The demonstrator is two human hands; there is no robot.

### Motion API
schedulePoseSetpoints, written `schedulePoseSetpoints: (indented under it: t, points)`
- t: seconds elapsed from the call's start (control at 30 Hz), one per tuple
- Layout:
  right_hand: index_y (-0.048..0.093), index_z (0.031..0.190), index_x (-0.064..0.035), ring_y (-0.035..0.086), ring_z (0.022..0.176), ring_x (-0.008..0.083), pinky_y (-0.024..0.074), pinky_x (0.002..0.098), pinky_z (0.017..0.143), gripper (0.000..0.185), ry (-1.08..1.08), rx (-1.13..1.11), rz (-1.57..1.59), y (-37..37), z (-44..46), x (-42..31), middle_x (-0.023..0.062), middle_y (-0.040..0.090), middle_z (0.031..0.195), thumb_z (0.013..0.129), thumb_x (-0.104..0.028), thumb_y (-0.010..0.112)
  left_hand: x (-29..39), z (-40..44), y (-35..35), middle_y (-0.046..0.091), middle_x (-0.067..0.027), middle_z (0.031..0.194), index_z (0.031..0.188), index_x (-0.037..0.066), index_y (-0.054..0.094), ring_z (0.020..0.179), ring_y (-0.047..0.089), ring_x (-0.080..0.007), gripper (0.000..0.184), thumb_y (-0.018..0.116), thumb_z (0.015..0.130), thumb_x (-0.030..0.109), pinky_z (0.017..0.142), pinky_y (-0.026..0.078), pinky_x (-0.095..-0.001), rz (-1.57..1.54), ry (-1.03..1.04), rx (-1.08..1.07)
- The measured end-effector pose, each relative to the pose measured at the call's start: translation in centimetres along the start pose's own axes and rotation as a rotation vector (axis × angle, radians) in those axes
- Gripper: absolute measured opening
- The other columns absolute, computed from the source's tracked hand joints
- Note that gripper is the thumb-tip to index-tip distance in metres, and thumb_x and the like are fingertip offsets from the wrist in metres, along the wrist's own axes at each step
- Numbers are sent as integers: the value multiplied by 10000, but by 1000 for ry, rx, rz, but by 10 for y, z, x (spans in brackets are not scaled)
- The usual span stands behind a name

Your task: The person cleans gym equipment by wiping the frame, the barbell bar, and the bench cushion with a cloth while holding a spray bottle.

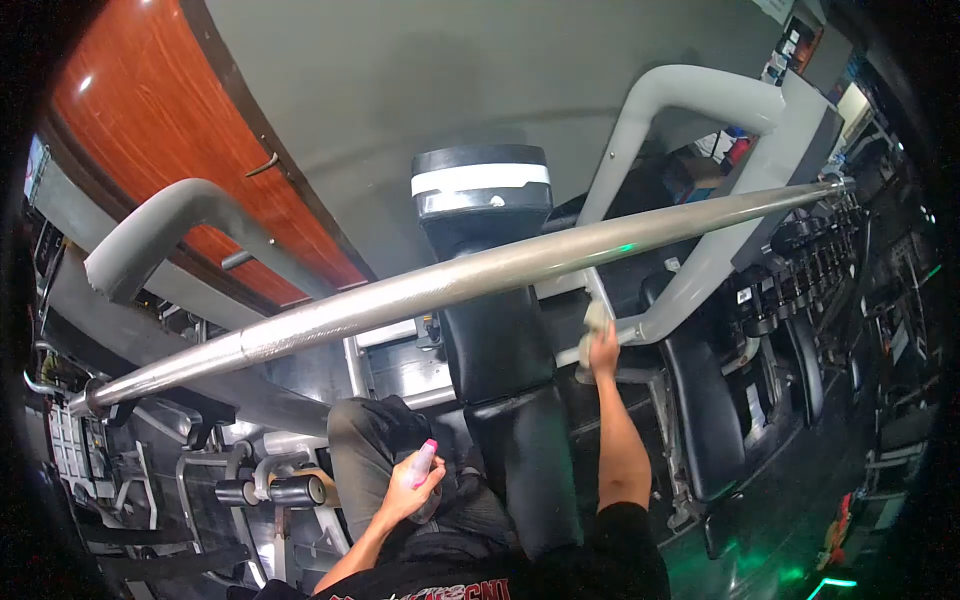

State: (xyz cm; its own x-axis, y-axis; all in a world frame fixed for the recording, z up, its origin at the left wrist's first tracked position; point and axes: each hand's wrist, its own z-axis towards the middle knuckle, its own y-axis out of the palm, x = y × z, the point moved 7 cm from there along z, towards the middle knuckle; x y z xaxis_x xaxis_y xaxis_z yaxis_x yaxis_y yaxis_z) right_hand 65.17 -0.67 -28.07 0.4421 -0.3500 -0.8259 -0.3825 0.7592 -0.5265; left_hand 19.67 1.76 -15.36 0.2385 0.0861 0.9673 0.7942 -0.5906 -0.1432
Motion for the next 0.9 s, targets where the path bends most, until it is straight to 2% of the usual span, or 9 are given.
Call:
schedulePoseSetpoints:
  t: [0.07,0.13,0.2,0.27,0.47,0.67,0.73,0.87,0.9]
  points:
    - [471,1230,-26,584,986,372,459,401,819,366,-29,138,206,28,50,-11,217,609,1048,869,-72,432,3,2,4,613,-34,763,917,24,617,651,545,-87,166,650,832,162,623,452,-248,9,-35,-13]
    - [461,1218,21,587,980,356,452,397,830,363,109,-64,285,61,65,-83,227,604,1050,866,-63,435,-2,4,9,614,-42,763,921,23,617,662,553,-89,172,651,829,163,633,455,-252,4,-173,-62]
    - [482,1181,27,568,1001,361,442,404,840,330,-364,-87,-60,136,74,-73,250,588,1032,867,-67,447,-1,9,11,612,-36,752,922,24,617,660,549,-86,174,652,828,166,626,453,-249,9,-104,-45]
    - [506,1142,20,529,1043,382,433,425,859,304,-282,-83,10,168,39,-80,258,566,1049,855,-72,473,10,13,14,586,-22,768,935,3,576,641,563,-74,150,639,838,97,547,479,-235,124,-20,-81]
    - [500,1269,-133,385,1238,368,382,409,994,585,-260,-142,-49,85,-71,-91,150,357,1400,753,133,427,3,22,19,620,-19,797,922,26,607,703,559,-79,157,657,827,141,650,460,-240,-42,-114,-49]
    - [479,1259,-192,436,1204,346,408,390,983,575,115,-246,-95,54,-120,-26,127,401,1369,780,126,446,24,32,17,613,-23,809,931,3,593,741,570,-74,153,650,829,101,676,463,-237,-73,-53,-42]
    - [475,1240,-192,478,1149,366,422,412,948,528,46,-203,-75,46,-115,-25,147,453,1317,802,101,437,22,33,14,608,-25,800,935,-2,586,721,576,-78,148,642,833,88,652,469,-236,-93,-44,-35]
    - [472,1210,-148,538,1014,419,428,488,811,372,198,-342,-158,62,-71,27,216,601,1055,843,-87,466,18,31,11,595,-34,787,947,-9,565,625,584,-91,124,612,848,47,554,485,-238,-313,-176,-83]
    - [465,1233,-142,557,987,421,438,487,795,389,216,-214,-221,58,-52,4,221,612,1020,849,-81,457,22,32,10,588,-34,781,950,-7,557,563,574,-92,108,595,855,30,493,481,-239,-310,-135,-78]
